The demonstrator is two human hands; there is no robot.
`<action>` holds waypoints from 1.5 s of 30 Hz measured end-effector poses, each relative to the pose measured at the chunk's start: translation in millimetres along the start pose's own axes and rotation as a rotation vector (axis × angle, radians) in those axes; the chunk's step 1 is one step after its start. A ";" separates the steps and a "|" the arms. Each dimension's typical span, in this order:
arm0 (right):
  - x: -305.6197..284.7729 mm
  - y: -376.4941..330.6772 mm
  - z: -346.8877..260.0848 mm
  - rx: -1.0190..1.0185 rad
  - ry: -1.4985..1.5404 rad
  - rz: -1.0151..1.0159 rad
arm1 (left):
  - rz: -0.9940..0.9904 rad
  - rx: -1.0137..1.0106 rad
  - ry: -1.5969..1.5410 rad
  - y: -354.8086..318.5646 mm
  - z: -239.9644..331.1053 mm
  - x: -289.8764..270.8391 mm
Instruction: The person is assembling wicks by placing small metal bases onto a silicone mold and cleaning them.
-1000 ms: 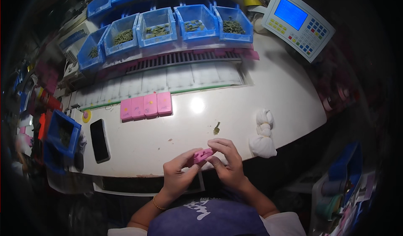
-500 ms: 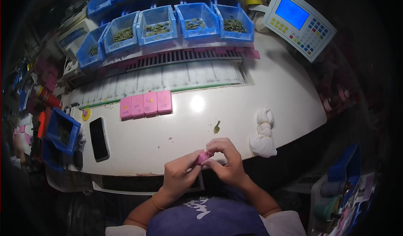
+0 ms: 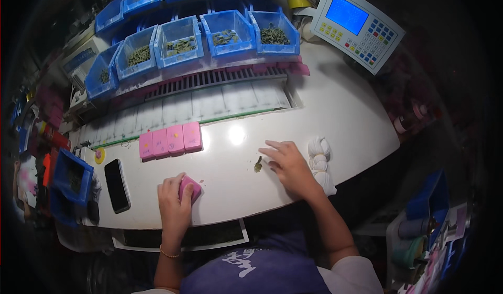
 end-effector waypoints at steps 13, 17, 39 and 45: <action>25.3 -13.5 8.7 0.189 0.329 0.160 | 0.194 0.163 -0.074 67.9 2.5 -8.3; 38.8 -33.3 4.0 0.262 0.494 0.203 | 0.286 0.107 0.072 159.9 -10.0 7.2; 39.0 -13.9 -69.1 0.580 1.446 -0.054 | -0.285 0.006 -1.166 3.5 42.2 41.7; 35.7 -21.3 -73.9 0.487 1.243 0.044 | -0.253 0.064 -1.037 1.7 41.8 40.9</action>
Point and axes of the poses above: each hand's wrist, its own y-axis towards the middle knuckle, its own x-axis out of the palm, z = x × y, the point moved 1 cm from there along y, towards the middle knuckle, and after that the axes turned 1 degree about y, right-handed, at the moved point
